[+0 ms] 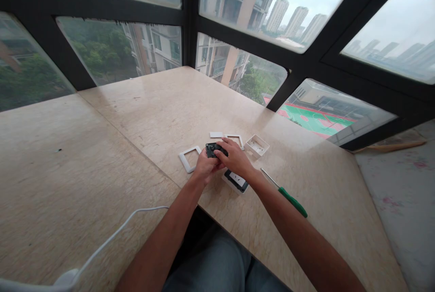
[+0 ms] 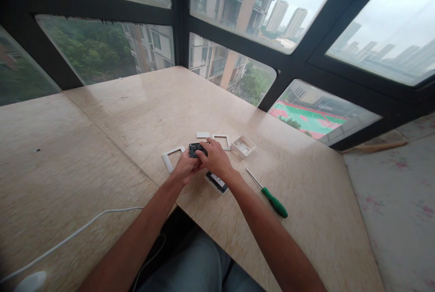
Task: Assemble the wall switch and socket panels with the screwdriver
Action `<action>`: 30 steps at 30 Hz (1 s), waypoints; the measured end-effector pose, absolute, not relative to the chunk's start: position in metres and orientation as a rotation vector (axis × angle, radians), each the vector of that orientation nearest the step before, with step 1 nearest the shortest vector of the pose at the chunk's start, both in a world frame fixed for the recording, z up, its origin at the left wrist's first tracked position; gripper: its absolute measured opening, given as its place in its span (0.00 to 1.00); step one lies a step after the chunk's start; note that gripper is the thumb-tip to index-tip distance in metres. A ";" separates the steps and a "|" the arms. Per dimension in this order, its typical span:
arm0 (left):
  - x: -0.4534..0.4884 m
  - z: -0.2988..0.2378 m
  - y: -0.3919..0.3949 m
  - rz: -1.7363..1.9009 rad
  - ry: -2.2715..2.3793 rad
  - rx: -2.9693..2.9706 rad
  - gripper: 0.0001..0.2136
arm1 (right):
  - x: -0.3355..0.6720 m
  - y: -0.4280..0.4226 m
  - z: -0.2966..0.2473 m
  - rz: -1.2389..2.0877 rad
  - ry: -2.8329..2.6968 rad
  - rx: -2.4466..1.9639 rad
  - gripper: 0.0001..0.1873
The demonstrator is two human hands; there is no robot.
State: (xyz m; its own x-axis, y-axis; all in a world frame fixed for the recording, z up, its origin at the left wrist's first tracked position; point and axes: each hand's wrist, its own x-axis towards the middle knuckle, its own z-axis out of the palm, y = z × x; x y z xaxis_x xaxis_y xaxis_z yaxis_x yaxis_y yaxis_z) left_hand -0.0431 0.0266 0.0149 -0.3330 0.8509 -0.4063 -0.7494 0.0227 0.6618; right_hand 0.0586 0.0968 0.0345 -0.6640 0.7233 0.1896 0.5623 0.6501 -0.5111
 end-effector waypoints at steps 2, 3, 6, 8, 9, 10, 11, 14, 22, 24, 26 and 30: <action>-0.043 0.015 0.028 1.625 0.995 0.144 0.23 | 0.058 0.097 0.035 0.562 -2.508 -1.055 0.18; -0.043 0.015 0.028 1.626 0.994 0.146 0.23 | 0.058 0.097 0.036 0.549 -2.511 -1.065 0.18; -0.042 0.015 0.030 1.634 0.996 0.151 0.24 | 0.056 0.098 0.036 0.535 -2.515 -1.047 0.17; -0.043 0.015 0.029 1.634 0.999 0.156 0.25 | 0.054 0.100 0.035 0.549 -2.534 -1.032 0.17; -0.043 0.014 0.029 1.633 1.000 0.158 0.25 | 0.053 0.100 0.035 0.559 -2.543 -1.030 0.17; -0.044 0.014 0.029 1.631 1.001 0.161 0.25 | 0.052 0.101 0.035 0.568 -2.550 -1.031 0.17; -0.044 0.014 0.028 1.631 1.002 0.162 0.25 | 0.052 0.101 0.035 0.576 -2.551 -1.028 0.17; -0.046 0.014 0.027 1.648 1.005 0.174 0.26 | 0.052 0.099 0.036 0.579 -2.529 -0.974 0.18; -0.050 0.010 0.029 1.648 1.017 0.230 0.26 | 0.050 0.096 0.042 0.578 -2.504 -0.916 0.12; -0.051 0.010 0.030 1.643 1.015 0.236 0.25 | 0.049 0.096 0.043 0.573 -2.521 -0.923 0.11; -0.052 0.009 0.030 1.635 1.016 0.241 0.25 | 0.048 0.097 0.045 0.573 -2.538 -0.930 0.10; -0.053 0.010 0.029 1.616 1.030 0.255 0.25 | 0.047 0.098 0.045 0.570 -2.555 -0.943 0.10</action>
State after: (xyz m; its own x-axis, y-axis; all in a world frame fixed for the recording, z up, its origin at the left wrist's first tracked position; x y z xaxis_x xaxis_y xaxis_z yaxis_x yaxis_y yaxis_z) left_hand -0.0529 0.0285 0.0100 -0.3314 0.8767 -0.3487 -0.6864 0.0295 0.7267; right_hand 0.0474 0.0982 0.0448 -0.7139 0.6744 0.1886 0.5303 0.6966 -0.4833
